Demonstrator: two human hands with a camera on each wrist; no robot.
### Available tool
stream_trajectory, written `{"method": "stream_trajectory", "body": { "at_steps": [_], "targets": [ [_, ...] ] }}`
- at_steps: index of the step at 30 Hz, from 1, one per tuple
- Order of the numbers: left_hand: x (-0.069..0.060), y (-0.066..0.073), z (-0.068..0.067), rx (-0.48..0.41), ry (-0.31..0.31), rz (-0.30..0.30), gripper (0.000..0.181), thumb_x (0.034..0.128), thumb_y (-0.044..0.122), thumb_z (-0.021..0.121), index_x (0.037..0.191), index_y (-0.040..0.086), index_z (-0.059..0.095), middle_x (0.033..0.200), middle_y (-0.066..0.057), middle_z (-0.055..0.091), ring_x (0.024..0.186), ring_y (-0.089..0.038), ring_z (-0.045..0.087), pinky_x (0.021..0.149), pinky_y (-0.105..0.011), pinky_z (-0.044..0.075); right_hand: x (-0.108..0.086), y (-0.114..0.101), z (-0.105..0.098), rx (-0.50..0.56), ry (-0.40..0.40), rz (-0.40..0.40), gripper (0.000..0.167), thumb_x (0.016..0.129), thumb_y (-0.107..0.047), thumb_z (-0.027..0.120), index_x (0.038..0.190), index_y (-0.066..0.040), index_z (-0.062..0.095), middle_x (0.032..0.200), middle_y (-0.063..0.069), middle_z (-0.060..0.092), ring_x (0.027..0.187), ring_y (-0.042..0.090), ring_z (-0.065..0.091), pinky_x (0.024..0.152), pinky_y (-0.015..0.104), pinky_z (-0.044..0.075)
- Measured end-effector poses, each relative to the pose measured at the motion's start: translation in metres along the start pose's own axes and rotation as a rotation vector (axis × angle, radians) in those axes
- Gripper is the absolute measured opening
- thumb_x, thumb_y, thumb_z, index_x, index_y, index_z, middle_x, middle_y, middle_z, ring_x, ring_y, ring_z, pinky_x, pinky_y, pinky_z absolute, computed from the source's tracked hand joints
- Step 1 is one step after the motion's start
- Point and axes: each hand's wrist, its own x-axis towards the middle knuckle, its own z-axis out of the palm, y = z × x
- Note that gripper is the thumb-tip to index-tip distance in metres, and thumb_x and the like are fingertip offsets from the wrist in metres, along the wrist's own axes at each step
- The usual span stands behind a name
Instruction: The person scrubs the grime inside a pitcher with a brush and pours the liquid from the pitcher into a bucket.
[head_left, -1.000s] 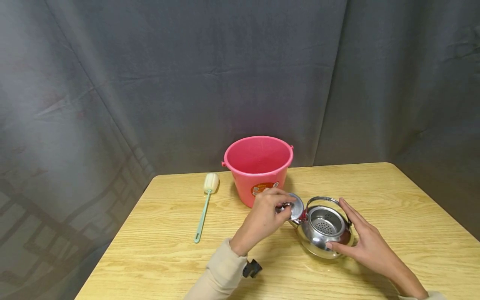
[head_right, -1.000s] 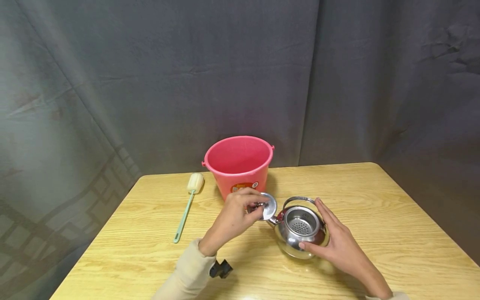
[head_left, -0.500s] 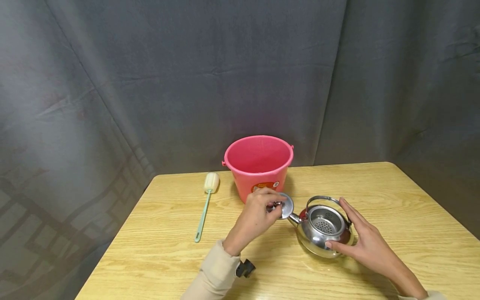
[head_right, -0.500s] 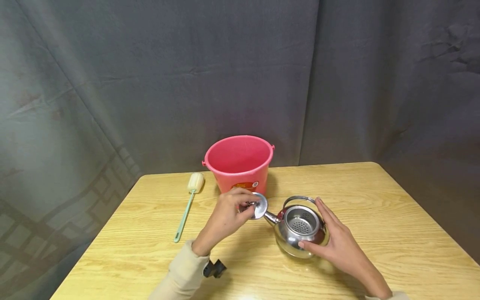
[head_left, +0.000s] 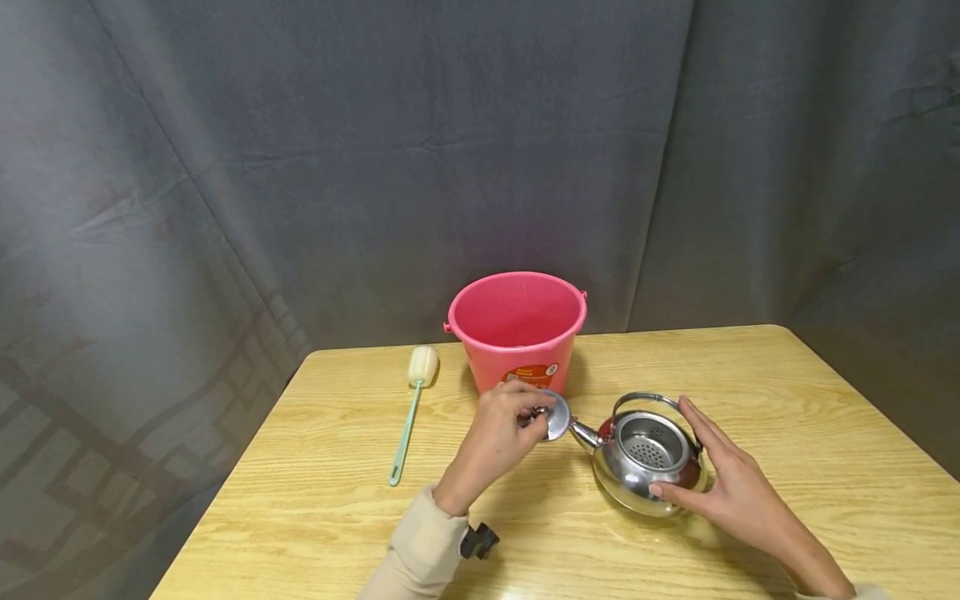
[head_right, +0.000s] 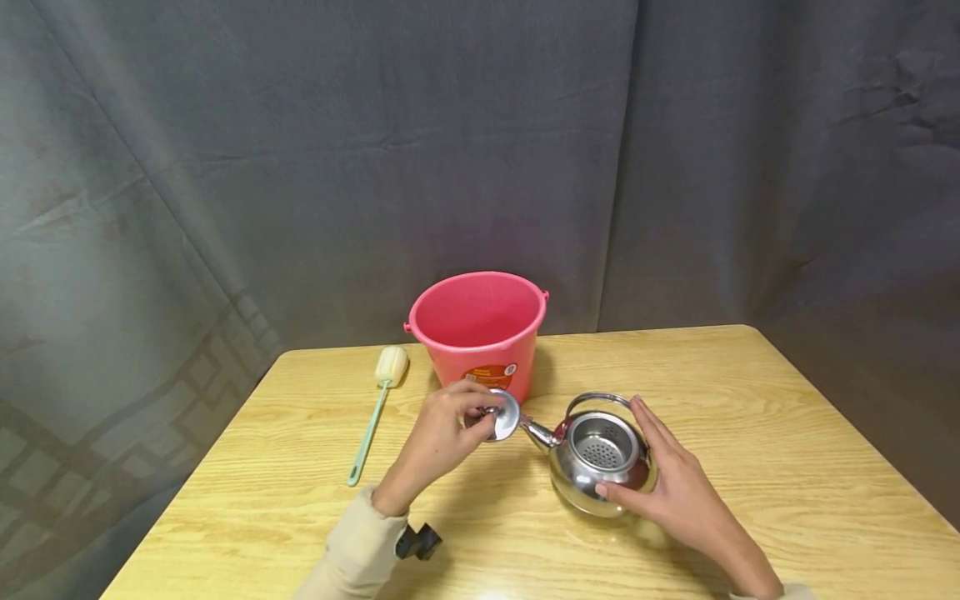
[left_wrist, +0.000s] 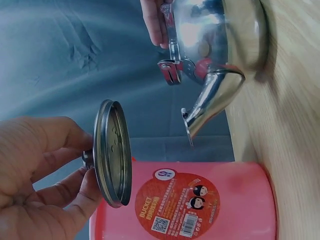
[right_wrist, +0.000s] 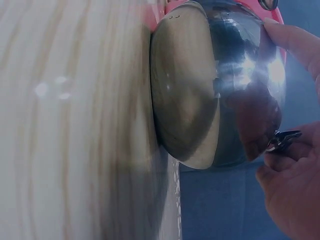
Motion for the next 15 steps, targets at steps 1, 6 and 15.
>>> {"method": "stream_trajectory", "body": {
  "at_steps": [1, 6, 15],
  "targets": [
    [-0.001, 0.0, 0.0, 0.001, -0.001, -0.003, 0.017, 0.0824, 0.002, 0.069, 0.098, 0.003, 0.076, 0.1, -0.007, 0.068, 0.084, -0.013, 0.058, 0.067, -0.017, 0.048, 0.0, 0.0, 0.0, -0.001, -0.001, 0.001, 0.115, 0.068, -0.035, 0.088, 0.156, -0.023, 0.016, 0.156, 0.018, 0.022, 0.129, 0.056, 0.03, 0.094, 0.074, 0.024],
    [-0.004, -0.004, -0.001, 0.014, -0.003, 0.001, 0.017, 0.0816, 0.001, 0.069, 0.097, 0.003, 0.076, 0.099, -0.008, 0.068, 0.084, -0.014, 0.059, 0.066, -0.017, 0.047, -0.001, 0.0, 0.001, -0.008, -0.005, 0.003, 0.114, 0.069, -0.036, 0.087, 0.156, -0.023, 0.015, 0.156, 0.018, 0.022, 0.128, 0.057, 0.031, 0.094, 0.074, 0.025],
    [-0.012, -0.012, -0.002, 0.033, 0.015, 0.005, 0.018, 0.079, -0.001, 0.069, 0.094, 0.003, 0.077, 0.095, -0.007, 0.069, 0.08, -0.013, 0.058, 0.063, -0.018, 0.047, 0.0, -0.001, 0.001, -0.014, 0.003, 0.004, 0.115, 0.068, -0.037, 0.087, 0.156, -0.022, 0.015, 0.156, 0.017, 0.022, 0.129, 0.055, 0.031, 0.094, 0.073, 0.025]
  ]
}}
